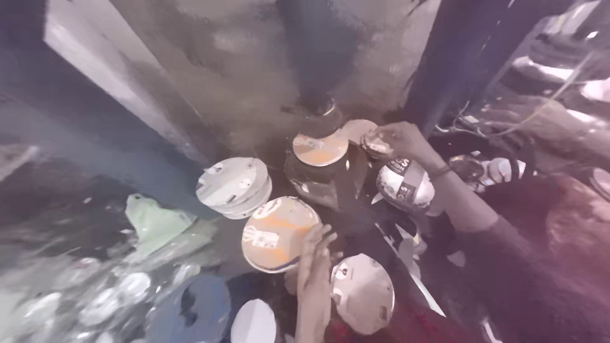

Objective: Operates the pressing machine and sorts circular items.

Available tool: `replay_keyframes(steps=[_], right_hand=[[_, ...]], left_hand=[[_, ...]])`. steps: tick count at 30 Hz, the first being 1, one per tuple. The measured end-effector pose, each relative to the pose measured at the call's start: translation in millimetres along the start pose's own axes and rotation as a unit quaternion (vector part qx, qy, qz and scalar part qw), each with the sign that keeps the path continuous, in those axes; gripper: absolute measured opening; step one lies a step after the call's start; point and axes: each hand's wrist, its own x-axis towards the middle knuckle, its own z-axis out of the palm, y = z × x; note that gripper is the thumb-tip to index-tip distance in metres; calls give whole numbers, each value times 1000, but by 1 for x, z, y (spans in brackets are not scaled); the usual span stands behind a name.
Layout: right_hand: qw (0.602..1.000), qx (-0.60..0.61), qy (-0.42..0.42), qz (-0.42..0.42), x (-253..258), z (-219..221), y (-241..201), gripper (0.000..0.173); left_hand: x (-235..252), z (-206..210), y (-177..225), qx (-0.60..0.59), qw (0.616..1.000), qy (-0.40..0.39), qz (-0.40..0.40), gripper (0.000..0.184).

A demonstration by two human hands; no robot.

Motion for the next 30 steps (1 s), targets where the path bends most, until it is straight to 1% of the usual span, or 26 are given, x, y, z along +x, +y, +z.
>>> replay_keyframes(steps=[2,4,7,9,10,12,14,15,16,18,19,21,22,24,25,27,28,29,30], right_hand=[[997,-50,54,26,-43,-15,10,24],[992,-62,95,53,-89,-27,17,23],[987,-23,146,61,-150,-31,17,18],[987,-3,147,71,-176,-24,14,18],[989,-2,129,79,-183,-20,10,19],[995,-15,59,80,-190,-8,2,22],[996,-17,-51,72,-188,7,-11,26],[991,-6,-117,71,-185,15,-20,28],[982,10,-176,63,-182,24,-28,29],[963,27,-266,33,-175,44,-40,32],[954,36,-297,20,-171,55,-47,33],[949,44,-312,-10,-161,77,-65,35],[953,44,-299,-19,-156,88,-77,34],[970,52,-227,-62,-147,111,-103,27],[976,67,-179,-104,-142,124,-115,23],[968,99,-92,-213,-128,152,-137,18],[960,101,-74,-250,-119,164,-148,19],[958,86,-76,-264,-109,173,-159,23],[961,49,-88,-257,-98,181,-168,33]], left_hand=[[1,1,-5,-7,1000,-11,-14,38],[3,6,-11,-9,999,-25,-32,35],[2,13,-18,-4,996,-74,-47,32],[-1,16,-20,9,991,-121,-52,29],[-3,17,-20,22,987,-151,-51,28],[-6,16,-19,56,976,-209,-35,31],[-10,12,-15,99,964,-245,-16,32],[-13,8,-12,118,961,-249,-8,33],[-17,4,-8,138,961,-241,1,33],[-25,-6,-1,162,970,-181,27,30],[-29,-13,1,159,977,-138,41,28],[-37,-29,6,139,987,-39,67,26],[-41,-38,9,132,988,11,76,26],[-48,-54,16,122,984,99,87,25],[-52,-61,21,120,979,141,90,26],[-58,-73,28,126,965,205,106,26],[-61,-80,30,134,959,224,114,26],[-64,-86,32,138,954,239,118,26],[-67,-91,33,138,951,248,124,26]])
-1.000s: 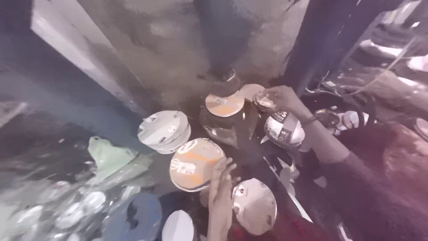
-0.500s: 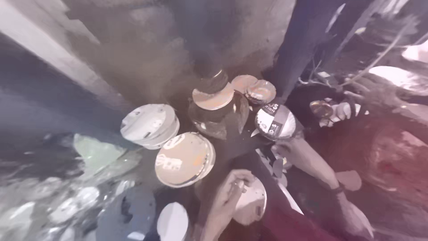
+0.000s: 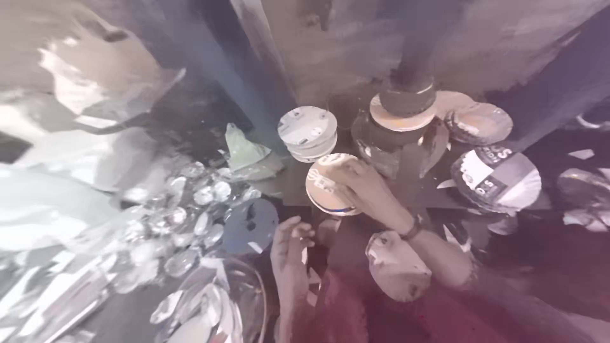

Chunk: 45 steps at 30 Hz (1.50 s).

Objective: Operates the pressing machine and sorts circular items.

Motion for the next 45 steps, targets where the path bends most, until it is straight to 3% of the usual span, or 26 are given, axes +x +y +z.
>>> replay_keyframes(steps=[2,3,7,10,12,13,16,19,23,25,26,29,33,36,38,41,43,45], right_hand=[[995,-84,-38,50,24,14,7,58],[991,-107,-42,66,32,21,14,62],[995,-78,11,59,44,10,17,40],[990,66,122,6,28,-10,6,26],[976,172,128,-28,15,-16,-5,16],[969,217,111,-45,7,-16,-10,11],[943,323,50,-55,-25,-21,-13,22],[930,366,6,10,-77,-33,13,33],[973,122,-146,133,-147,-21,38,31],[959,-4,-222,178,-172,-1,51,54],[955,-55,-219,190,-184,11,64,56],[985,-71,-32,155,-210,37,98,32],[962,120,130,206,-205,21,93,15],[928,250,97,259,-199,13,63,14],[930,251,39,265,-195,14,42,25],[981,66,-16,183,-197,29,60,33],[982,-54,-86,162,-205,41,92,51],[986,-38,-41,160,-208,41,101,39]], left_hand=[[-1,-11,1,-4,1000,10,4,27],[-2,-14,2,-1,1000,16,5,27],[-2,-19,3,51,998,30,22,35],[4,-13,-1,92,995,29,37,85],[9,-3,4,92,995,12,47,106],[11,2,7,80,995,3,60,102],[7,15,12,53,993,29,100,46],[-5,4,6,78,995,13,62,28],[-21,-13,-9,131,990,3,-52,13],[-26,-16,-22,125,988,-1,-90,17],[-28,-15,-27,108,988,-5,-106,20],[-32,-12,-43,22,987,-28,-156,24],[-36,2,-55,-9,985,-52,-166,22],[-48,19,-63,47,979,-139,-142,22],[-56,28,-73,64,968,-201,-139,31],[-56,25,-81,116,963,-202,-135,41],[-50,11,-85,124,970,-157,-140,39],[-42,1,-83,107,974,-136,-147,38]])
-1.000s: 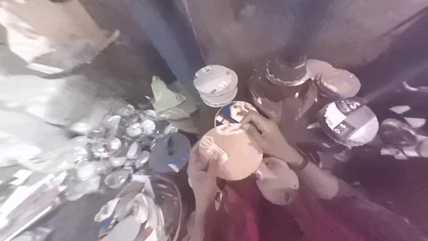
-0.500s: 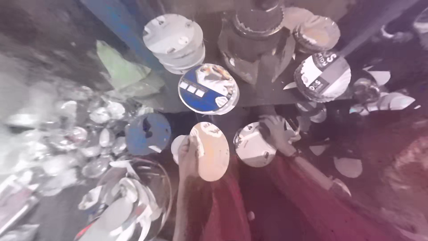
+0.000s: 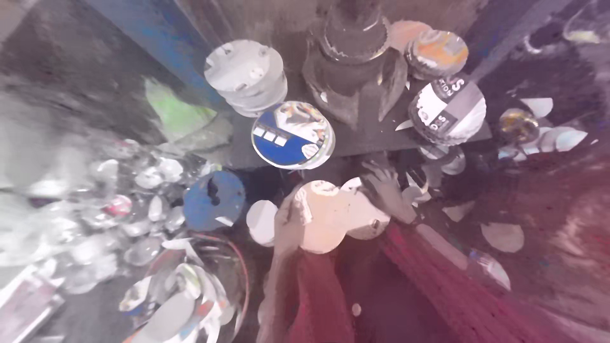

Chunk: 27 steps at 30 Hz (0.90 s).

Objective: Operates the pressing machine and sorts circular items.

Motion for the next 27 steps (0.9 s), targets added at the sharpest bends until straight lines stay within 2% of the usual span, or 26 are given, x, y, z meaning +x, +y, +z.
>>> replay_keyframes(steps=[3,7,10,14,16,19,23,25,27], right_hand=[[987,137,86,24,0,-14,-15,16],[966,236,77,74,8,-24,-43,13],[956,272,-34,102,7,-32,-58,23],[909,358,-155,148,10,-43,-66,34],[920,321,-168,150,15,-56,-71,38],[962,257,-61,64,29,-68,-68,37],[976,191,101,-42,75,-95,-92,22],[974,151,136,-103,106,-101,-113,16],[971,123,131,-159,142,-92,-134,24]], left_hand=[[0,-2,6,-55,998,-11,-4,38],[3,18,0,-105,994,-36,5,38],[-3,26,1,-112,992,-49,-3,37],[-11,22,-8,-136,986,-97,-11,36],[-13,20,-5,-127,987,-86,-35,37],[-12,14,2,-116,991,-46,-53,40],[-10,-4,15,-215,975,13,-57,43],[-7,-12,21,-276,960,38,-35,42],[-4,-23,26,-341,940,28,19,40]])
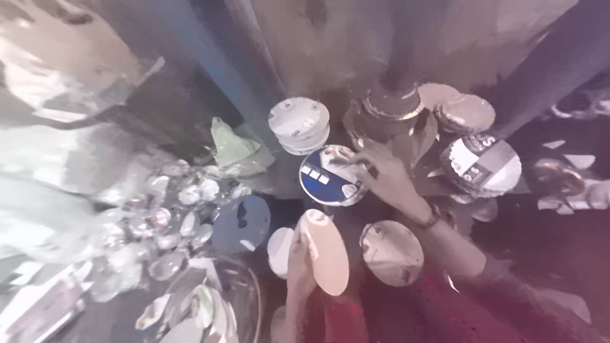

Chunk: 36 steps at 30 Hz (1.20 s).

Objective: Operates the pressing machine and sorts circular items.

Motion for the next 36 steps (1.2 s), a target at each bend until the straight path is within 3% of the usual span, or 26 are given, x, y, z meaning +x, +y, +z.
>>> replay_keyframes(steps=[2,4,6,8,11,12,15,17,19,22,25,28,29,32,34,36], right_hand=[[996,-61,-60,-21,29,30,8,49],[980,-146,-131,19,48,54,18,63],[977,-167,-124,36,57,69,30,46],[988,-139,-62,23,60,60,30,35],[999,17,25,15,55,33,20,22],[996,82,25,5,54,28,14,20],[967,213,-131,37,43,25,-15,22],[968,197,-156,26,42,36,-17,30],[989,70,-129,5,51,46,1,31],[978,-98,-178,39,63,62,35,55],[994,-54,-83,46,65,50,27,40],[996,88,-4,20,57,32,12,19],[990,139,-23,11,54,31,5,19],[947,252,-191,54,42,36,-22,31],[955,231,-171,67,45,43,-17,35],[992,45,-110,35,55,52,11,37]], left_hand=[[3,-2,11,-30,999,9,40,38],[7,-7,22,-91,992,43,76,29],[10,-12,34,-129,984,53,108,24],[10,-9,46,-133,978,77,140,25],[12,3,60,-9,979,123,164,35],[16,7,62,21,979,108,172,37],[32,23,54,96,976,65,187,42],[37,32,47,109,976,75,175,42],[36,34,49,125,974,121,149,45],[30,10,55,113,971,164,132,45],[25,-10,62,55,974,161,148,40],[24,-5,64,35,974,129,182,39],[27,4,62,58,973,120,188,42],[36,39,48,152,964,154,156,53],[38,42,43,148,965,160,147,53],[35,27,45,107,969,164,150,50]])
